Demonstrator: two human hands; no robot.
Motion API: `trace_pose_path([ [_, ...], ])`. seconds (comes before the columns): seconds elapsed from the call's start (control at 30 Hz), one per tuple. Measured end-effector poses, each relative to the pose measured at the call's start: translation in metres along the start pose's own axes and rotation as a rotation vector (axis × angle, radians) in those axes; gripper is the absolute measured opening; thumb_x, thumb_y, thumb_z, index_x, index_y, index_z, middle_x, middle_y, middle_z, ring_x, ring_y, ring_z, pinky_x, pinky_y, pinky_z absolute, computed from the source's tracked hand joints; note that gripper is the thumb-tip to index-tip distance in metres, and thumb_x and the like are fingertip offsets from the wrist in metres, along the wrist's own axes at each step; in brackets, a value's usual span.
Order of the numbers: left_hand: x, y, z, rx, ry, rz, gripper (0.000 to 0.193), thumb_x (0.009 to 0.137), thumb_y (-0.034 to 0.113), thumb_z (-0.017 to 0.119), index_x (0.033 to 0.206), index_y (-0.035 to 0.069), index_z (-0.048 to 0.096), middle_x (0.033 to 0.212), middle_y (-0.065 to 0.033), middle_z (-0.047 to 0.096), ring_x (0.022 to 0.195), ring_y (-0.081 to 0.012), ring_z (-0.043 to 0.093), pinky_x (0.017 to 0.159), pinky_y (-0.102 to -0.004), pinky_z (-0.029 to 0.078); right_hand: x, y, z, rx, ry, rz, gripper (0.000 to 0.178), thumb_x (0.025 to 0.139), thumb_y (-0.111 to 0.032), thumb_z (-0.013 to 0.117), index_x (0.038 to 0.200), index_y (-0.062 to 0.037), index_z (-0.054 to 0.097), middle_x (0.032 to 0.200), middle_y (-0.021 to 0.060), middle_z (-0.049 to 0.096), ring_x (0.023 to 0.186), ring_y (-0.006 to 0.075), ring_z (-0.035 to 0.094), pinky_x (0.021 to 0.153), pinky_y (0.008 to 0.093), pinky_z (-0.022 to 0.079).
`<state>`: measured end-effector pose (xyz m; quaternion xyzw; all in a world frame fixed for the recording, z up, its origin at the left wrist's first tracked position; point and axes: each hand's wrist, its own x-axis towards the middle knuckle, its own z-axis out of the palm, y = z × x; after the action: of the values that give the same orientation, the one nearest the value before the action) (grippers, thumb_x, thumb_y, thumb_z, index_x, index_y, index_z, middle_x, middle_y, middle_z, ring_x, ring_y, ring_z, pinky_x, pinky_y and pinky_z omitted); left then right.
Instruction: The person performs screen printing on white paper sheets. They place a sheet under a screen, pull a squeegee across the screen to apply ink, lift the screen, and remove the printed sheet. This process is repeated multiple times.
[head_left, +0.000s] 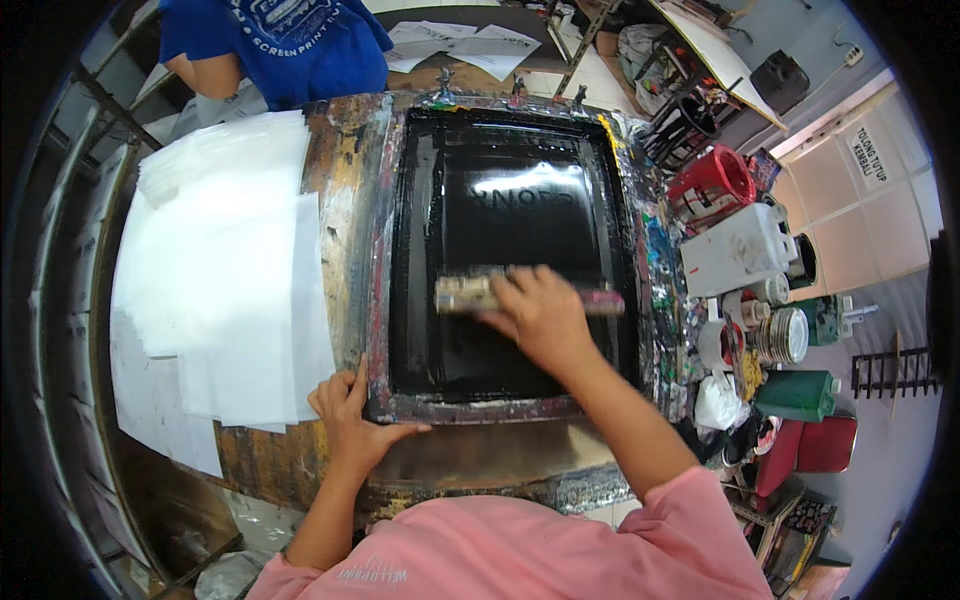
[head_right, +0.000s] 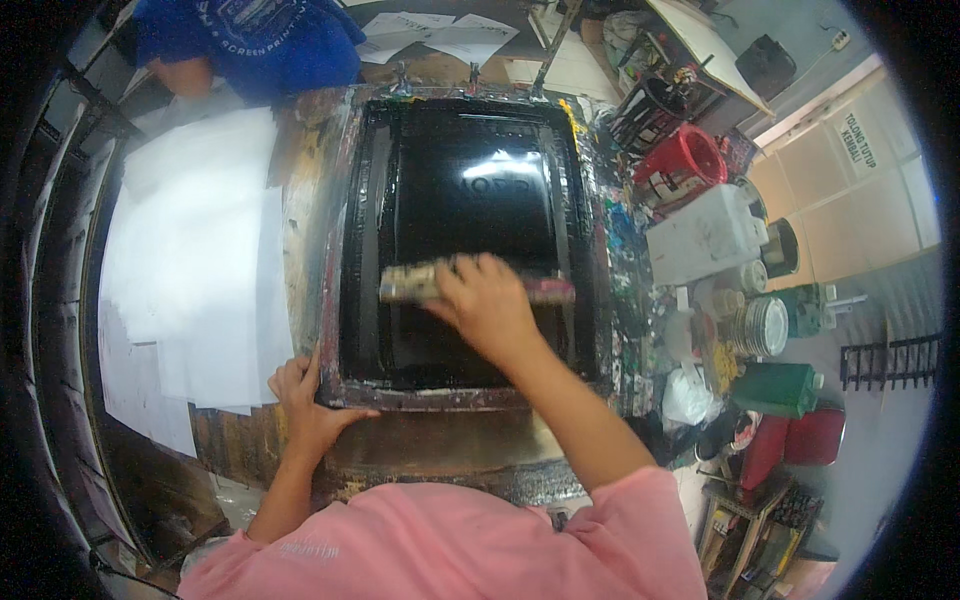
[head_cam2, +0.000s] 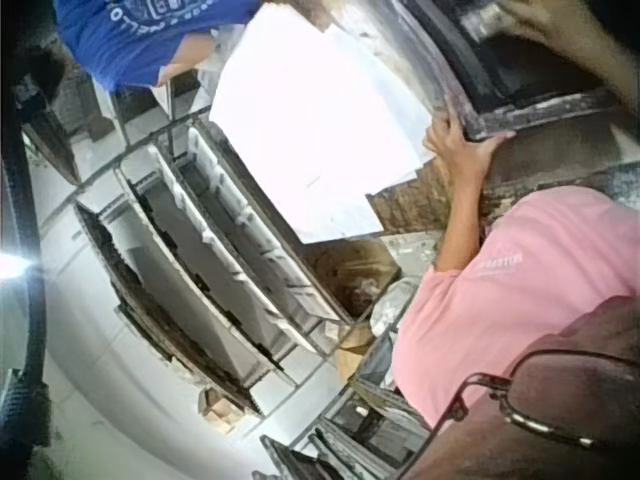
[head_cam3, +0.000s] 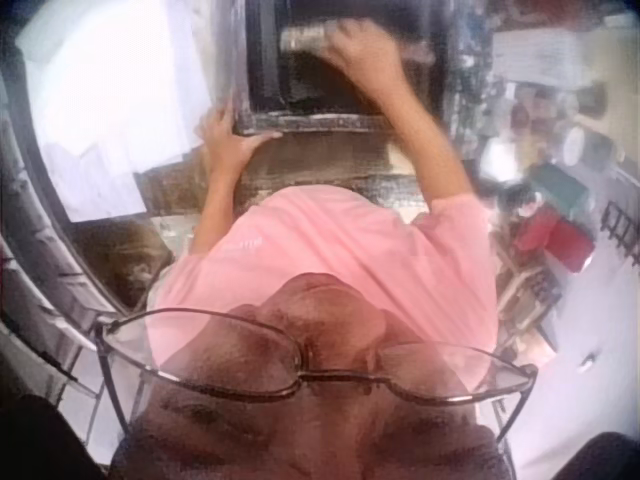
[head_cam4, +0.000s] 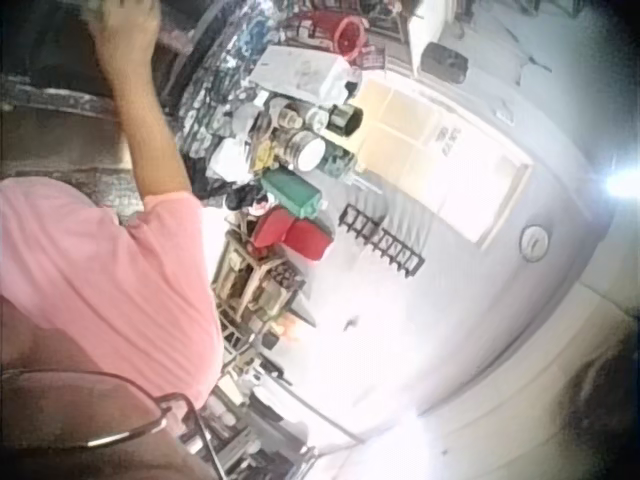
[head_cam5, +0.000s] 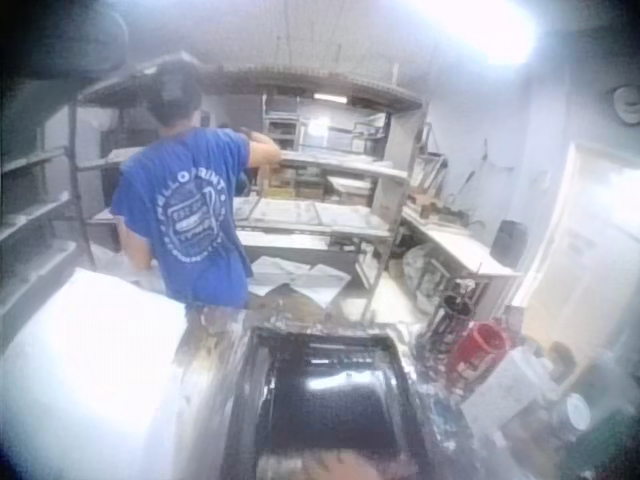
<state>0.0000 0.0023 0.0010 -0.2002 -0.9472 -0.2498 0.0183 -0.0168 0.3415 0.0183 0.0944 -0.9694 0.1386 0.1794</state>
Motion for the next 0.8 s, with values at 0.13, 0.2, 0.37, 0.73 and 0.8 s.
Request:
trace_pose_path([
  [0.13, 0.001, 0.002, -0.004, 0.023, 0.002, 0.002, 0.135, 0.045, 0.078, 0.094, 0.154, 0.006, 0.063, 0.115, -0.0106, 0.055, 0.113, -0.0312, 0.049, 0.1, -0.0476, 0.035, 0.103, 0.067, 0.02, -0.087, -0.032, 0.005, 0.04, 0.093, -0.047, 0.079, 0.113, -0.0124, 0.074, 0.108, 0.0081, 0.071, 0.097, 0.032, 0.068, 0.079, 0.0464, 0.058],
  [0.2, 0.001, 0.001, -0.004, 0.004, 0.041, 0.03, 0.136, 0.045, 0.079, 0.094, 0.155, 0.006, 0.062, 0.116, -0.0107, 0.054, 0.113, -0.0312, 0.048, 0.099, -0.0479, 0.035, 0.151, 0.092, 0.013, -0.14, -0.134, -0.009, 0.043, 0.099, -0.055, 0.07, 0.108, -0.0137, 0.074, 0.104, 0.01, 0.072, 0.099, 0.0344, 0.07, 0.079, 0.0494, 0.058],
  [0.37, 0.0, -0.003, -0.001, -0.177, 0.071, 0.084, 0.141, 0.05, 0.076, 0.094, 0.159, -0.003, 0.052, 0.098, -0.0083, 0.064, 0.094, -0.0298, 0.052, 0.093, -0.0447, 0.04, 0.214, 0.133, 0.008, -0.064, -0.148, 0.021, 0.053, 0.102, -0.064, 0.06, 0.106, -0.0132, 0.076, 0.098, 0.0153, 0.077, 0.097, 0.0396, 0.075, 0.084, 0.0533, 0.058],
  [0.73, -0.008, -0.011, 0.012, -0.197, 0.178, 0.139, 0.131, 0.059, 0.069, 0.094, 0.16, -0.003, 0.05, 0.106, -0.0116, 0.071, 0.095, -0.033, 0.055, 0.094, -0.0455, 0.042, 0.028, -0.001, -0.027, -0.136, -0.149, 0.07, 0.044, 0.1, -0.052, 0.07, 0.112, -0.0099, 0.065, 0.093, 0.0115, 0.071, 0.093, 0.0331, 0.072, 0.075, 0.0484, 0.06],
  [0.8, -0.008, -0.005, 0.013, -0.27, 0.205, 0.126, 0.126, 0.061, 0.06, 0.099, 0.16, -0.003, 0.05, 0.112, -0.0145, 0.071, 0.101, -0.0343, 0.059, 0.095, -0.0464, 0.046, -0.014, -0.045, -0.056, -0.125, -0.223, 0.108, 0.044, 0.1, -0.05, 0.072, 0.112, -0.0077, 0.064, 0.092, 0.0127, 0.069, 0.094, 0.0324, 0.072, 0.071, 0.0477, 0.06],
])
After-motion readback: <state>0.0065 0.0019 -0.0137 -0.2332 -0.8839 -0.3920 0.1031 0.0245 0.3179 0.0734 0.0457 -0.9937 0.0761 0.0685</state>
